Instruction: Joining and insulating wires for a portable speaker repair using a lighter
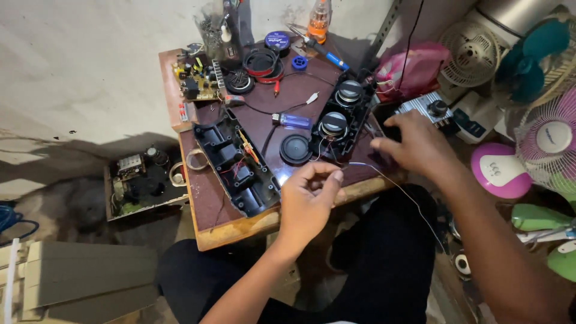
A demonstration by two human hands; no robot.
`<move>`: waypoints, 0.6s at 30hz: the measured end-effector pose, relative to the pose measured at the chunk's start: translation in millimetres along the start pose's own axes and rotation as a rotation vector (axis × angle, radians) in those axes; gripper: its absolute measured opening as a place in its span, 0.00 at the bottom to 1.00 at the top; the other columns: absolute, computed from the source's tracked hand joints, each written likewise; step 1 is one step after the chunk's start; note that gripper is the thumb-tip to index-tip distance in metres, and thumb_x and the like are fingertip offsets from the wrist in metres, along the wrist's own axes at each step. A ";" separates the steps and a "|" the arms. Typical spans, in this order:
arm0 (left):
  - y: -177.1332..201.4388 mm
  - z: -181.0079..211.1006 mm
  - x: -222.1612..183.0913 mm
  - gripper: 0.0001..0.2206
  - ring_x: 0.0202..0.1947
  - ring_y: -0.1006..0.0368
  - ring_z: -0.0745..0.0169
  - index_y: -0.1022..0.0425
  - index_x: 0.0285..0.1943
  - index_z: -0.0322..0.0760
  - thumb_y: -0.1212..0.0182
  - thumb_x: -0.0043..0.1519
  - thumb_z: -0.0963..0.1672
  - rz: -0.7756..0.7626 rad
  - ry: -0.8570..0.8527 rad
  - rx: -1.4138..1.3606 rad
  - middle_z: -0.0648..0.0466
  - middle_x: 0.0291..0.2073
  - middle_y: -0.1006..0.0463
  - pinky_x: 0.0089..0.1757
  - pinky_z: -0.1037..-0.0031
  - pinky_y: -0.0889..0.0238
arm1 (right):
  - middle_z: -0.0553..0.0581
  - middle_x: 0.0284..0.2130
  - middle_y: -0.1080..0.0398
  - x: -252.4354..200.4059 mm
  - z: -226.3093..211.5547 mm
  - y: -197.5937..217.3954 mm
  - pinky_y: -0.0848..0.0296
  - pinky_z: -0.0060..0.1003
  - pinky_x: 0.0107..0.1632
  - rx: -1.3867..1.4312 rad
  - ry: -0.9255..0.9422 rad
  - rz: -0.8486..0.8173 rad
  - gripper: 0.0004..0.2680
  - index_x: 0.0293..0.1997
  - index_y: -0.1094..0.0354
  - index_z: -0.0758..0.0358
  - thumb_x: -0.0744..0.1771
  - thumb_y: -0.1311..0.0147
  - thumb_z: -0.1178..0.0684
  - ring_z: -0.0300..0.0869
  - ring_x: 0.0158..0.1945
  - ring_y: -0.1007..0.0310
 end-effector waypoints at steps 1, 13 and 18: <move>1.7 -0.4 1.4 0.06 0.25 0.22 0.64 0.18 0.43 0.28 0.36 0.61 0.38 0.008 0.071 -0.053 0.43 0.27 0.19 0.27 0.78 0.25 | 0.71 0.47 0.28 -0.2 -2.5 -8.7 0.27 0.56 0.55 0.046 -0.047 -0.075 0.19 0.55 0.27 0.66 0.64 0.34 0.44 0.66 0.54 0.27; 0.4 -16.2 8.7 0.09 0.19 0.26 0.69 0.19 0.46 0.24 0.35 0.62 0.40 0.007 0.108 -0.172 0.47 0.21 0.22 0.22 0.82 0.29 | 0.60 0.44 0.27 -0.8 43.3 -47.4 0.24 0.49 0.53 0.088 -0.192 -0.026 0.16 0.55 0.25 0.51 0.63 0.35 0.42 0.56 0.52 0.24; 0.6 -25.2 11.3 0.09 0.19 0.26 0.70 0.19 0.47 0.24 0.34 0.62 0.40 0.021 0.130 -0.198 0.45 0.22 0.20 0.23 0.84 0.30 | 0.59 0.42 0.23 -25.0 39.4 -9.0 0.24 0.49 0.48 0.284 -0.308 0.018 0.13 0.56 0.23 0.52 0.66 0.39 0.47 0.54 0.49 0.23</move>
Point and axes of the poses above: each hand's wrist, its own x-axis towards the middle knuckle, its own y-axis out of the back of the hand, z = x × y, the point moved 5 cm from there along x, towards the middle knuckle
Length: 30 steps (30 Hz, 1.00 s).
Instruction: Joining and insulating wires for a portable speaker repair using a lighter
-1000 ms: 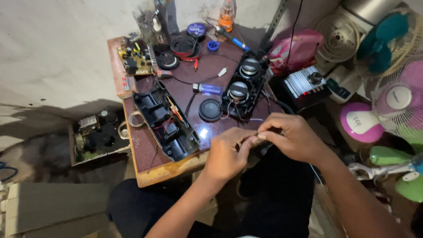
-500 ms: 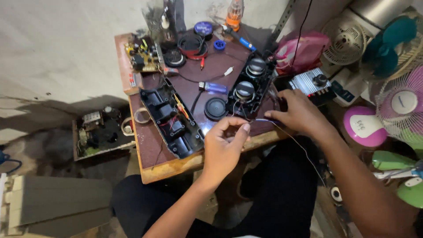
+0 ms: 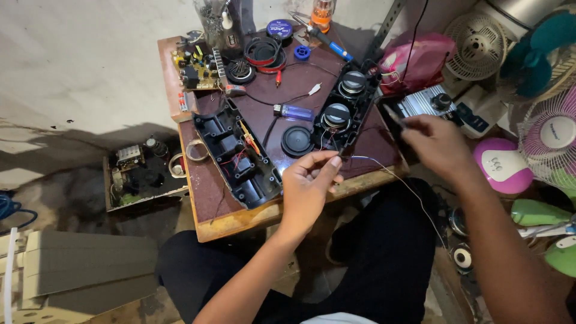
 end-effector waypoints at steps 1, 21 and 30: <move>0.6 -1.5 0.4 0.08 0.23 0.24 0.70 0.18 0.47 0.28 0.35 0.63 0.40 -0.013 0.026 0.010 0.48 0.24 0.19 0.25 0.84 0.30 | 0.59 0.42 0.24 -6.8 -1.7 4.6 0.25 0.41 0.45 0.246 -0.039 0.009 0.12 0.56 0.26 0.60 0.68 0.48 0.54 0.48 0.45 0.25; -1.9 -16.5 2.0 0.07 0.18 0.26 0.70 0.20 0.47 0.26 0.36 0.65 0.39 -0.024 -0.089 -0.009 0.47 0.22 0.21 0.25 0.82 0.28 | 0.60 0.41 0.29 -111.4 -104.1 -5.7 0.23 0.40 0.44 -0.209 0.971 0.521 0.08 0.49 0.23 0.67 0.66 0.40 0.64 0.48 0.39 0.25; -1.8 -3.5 -3.7 0.02 0.17 0.28 0.70 0.19 0.40 0.29 0.36 0.64 0.38 0.018 -0.213 0.201 0.47 0.20 0.20 0.24 0.82 0.29 | 0.60 0.39 0.31 -111.2 -102.6 -16.6 0.25 0.39 0.45 -0.255 1.010 0.476 0.07 0.49 0.23 0.67 0.67 0.42 0.61 0.47 0.38 0.27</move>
Point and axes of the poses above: each hand's wrist, its own x-axis towards the middle knuckle, its own y-axis out of the back of the hand, z = x × y, the point moved 5 cm from there along x, towards the middle knuckle
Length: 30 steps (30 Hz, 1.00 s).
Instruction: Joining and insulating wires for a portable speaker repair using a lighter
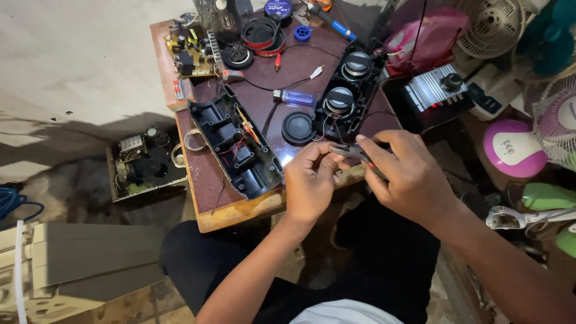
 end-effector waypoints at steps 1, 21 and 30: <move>1.1 6.3 0.0 0.02 0.16 0.27 0.67 0.18 0.39 0.30 0.36 0.63 0.38 0.000 -0.068 0.061 0.46 0.20 0.20 0.23 0.80 0.29 | 0.60 0.39 0.31 -0.1 -0.7 -1.2 0.26 0.39 0.46 -0.009 0.004 -0.014 0.08 0.51 0.23 0.67 0.67 0.42 0.60 0.48 0.39 0.26; -0.3 -3.0 1.4 0.04 0.13 0.24 0.55 0.21 0.33 0.26 0.34 0.60 0.37 -0.091 -0.129 0.260 0.45 0.17 0.24 0.18 0.72 0.32 | 0.61 0.44 0.30 -18.5 -2.6 -15.3 0.24 0.43 0.54 -0.077 0.025 -0.311 0.11 0.59 0.29 0.68 0.70 0.50 0.60 0.49 0.46 0.25; 0.2 -5.5 0.3 0.04 0.15 0.23 0.59 0.19 0.33 0.29 0.36 0.61 0.37 -0.151 0.011 0.281 0.47 0.17 0.21 0.21 0.76 0.31 | 0.54 0.42 0.32 -25.9 1.3 -21.0 0.25 0.39 0.55 -0.098 -0.027 -0.303 0.12 0.61 0.31 0.62 0.72 0.55 0.54 0.46 0.48 0.25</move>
Point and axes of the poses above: each hand's wrist, its own x-axis towards the middle knuckle, its own y-axis out of the back of the hand, z = x × y, the point moved 5 cm from there along x, towards the middle knuckle
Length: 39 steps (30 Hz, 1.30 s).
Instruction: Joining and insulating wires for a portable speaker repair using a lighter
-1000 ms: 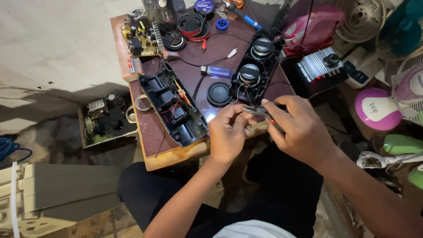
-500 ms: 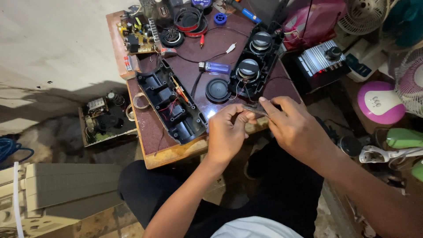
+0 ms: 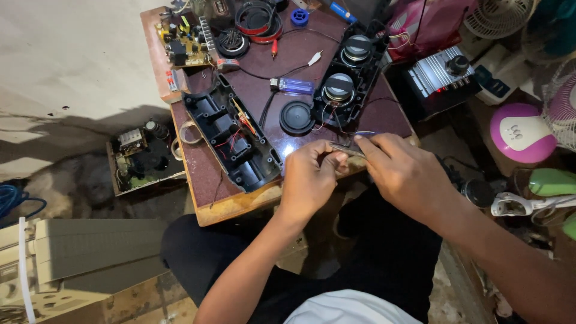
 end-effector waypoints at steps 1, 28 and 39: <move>0.1 2.1 -0.4 0.04 0.15 0.23 0.60 0.19 0.33 0.30 0.36 0.61 0.37 -0.007 0.014 -0.004 0.47 0.17 0.21 0.22 0.76 0.30 | 0.51 0.39 0.32 1.6 -0.2 3.5 0.24 0.37 0.46 -0.008 -0.020 0.024 0.09 0.55 0.29 0.60 0.72 0.53 0.52 0.44 0.43 0.25; -6.7 12.0 -4.0 0.06 0.24 0.18 0.56 0.16 0.45 0.30 0.33 0.61 0.39 -0.055 0.192 -0.373 0.38 0.27 0.17 0.22 0.78 0.25 | 0.50 0.27 0.33 -4.0 10.0 -1.2 0.29 0.35 0.29 0.037 0.012 0.118 0.05 0.36 0.27 0.57 0.68 0.46 0.52 0.45 0.31 0.26; -5.2 18.9 -2.3 0.06 0.25 0.19 0.63 0.15 0.46 0.34 0.34 0.62 0.38 0.019 0.094 -0.339 0.43 0.27 0.17 0.26 0.79 0.24 | 0.51 0.29 0.31 14.2 -5.0 25.6 0.29 0.31 0.35 -0.186 0.085 0.139 0.07 0.47 0.24 0.57 0.71 0.51 0.56 0.42 0.35 0.29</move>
Point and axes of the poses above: each hand's wrist, its own x-axis towards the middle knuckle, its own y-axis out of the back of the hand, z = x × y, the point moved 5 cm from there along x, towards the middle knuckle
